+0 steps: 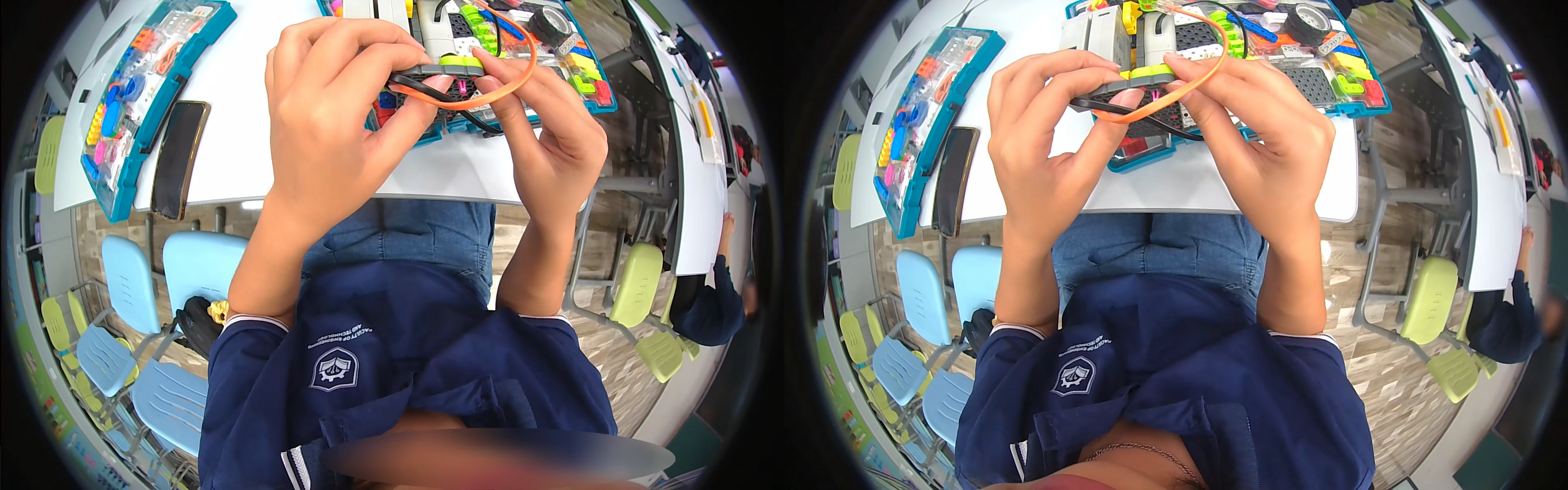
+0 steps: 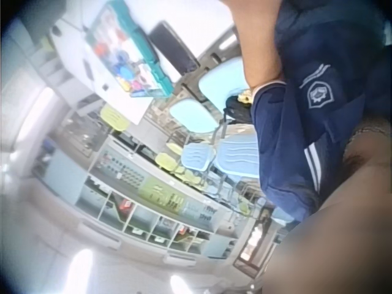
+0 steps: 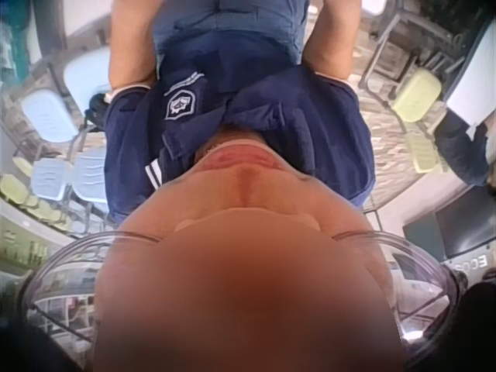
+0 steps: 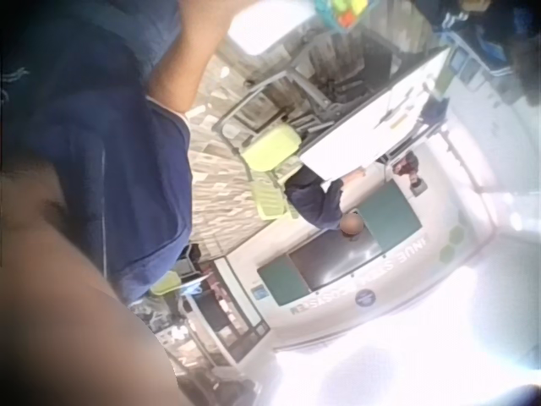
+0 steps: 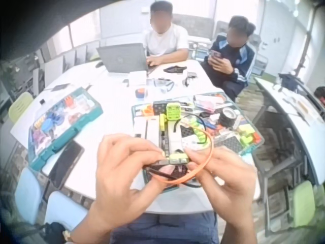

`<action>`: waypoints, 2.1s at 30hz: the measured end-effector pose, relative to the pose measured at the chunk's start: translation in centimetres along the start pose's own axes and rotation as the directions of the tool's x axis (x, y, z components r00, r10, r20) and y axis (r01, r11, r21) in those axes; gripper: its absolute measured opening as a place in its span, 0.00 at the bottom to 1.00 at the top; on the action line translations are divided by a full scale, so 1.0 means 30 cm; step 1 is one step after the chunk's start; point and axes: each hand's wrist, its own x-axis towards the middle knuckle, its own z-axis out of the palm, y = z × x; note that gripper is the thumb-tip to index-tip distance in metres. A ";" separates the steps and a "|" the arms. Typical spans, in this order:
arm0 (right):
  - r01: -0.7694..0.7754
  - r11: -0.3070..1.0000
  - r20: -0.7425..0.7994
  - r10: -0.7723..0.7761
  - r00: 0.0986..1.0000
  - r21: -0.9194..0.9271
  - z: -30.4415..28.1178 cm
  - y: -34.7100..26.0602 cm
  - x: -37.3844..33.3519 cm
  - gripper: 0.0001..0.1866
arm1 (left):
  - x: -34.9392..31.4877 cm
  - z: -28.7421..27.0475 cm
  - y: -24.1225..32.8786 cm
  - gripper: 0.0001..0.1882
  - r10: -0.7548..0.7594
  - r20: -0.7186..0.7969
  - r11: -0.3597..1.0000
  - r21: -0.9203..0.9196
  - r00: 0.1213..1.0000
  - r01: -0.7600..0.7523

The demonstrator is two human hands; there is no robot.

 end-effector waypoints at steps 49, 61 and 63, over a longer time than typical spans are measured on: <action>-0.030 0.958 0.030 0.040 0.999 -0.286 -0.012 -0.068 0.002 0.06 | 0.016 -0.012 0.027 0.18 -0.040 0.070 0.998 0.059 0.997 0.036; 0.011 0.961 0.207 0.048 0.977 -0.277 -0.050 -0.038 0.027 0.06 | 0.018 0.006 0.005 0.16 -0.003 0.030 1.000 0.010 1.000 0.003; 0.054 0.951 0.270 0.032 0.962 -0.303 -0.053 -0.029 0.027 0.06 | 0.021 -0.005 0.008 0.17 0.016 0.070 0.998 0.055 0.997 -0.020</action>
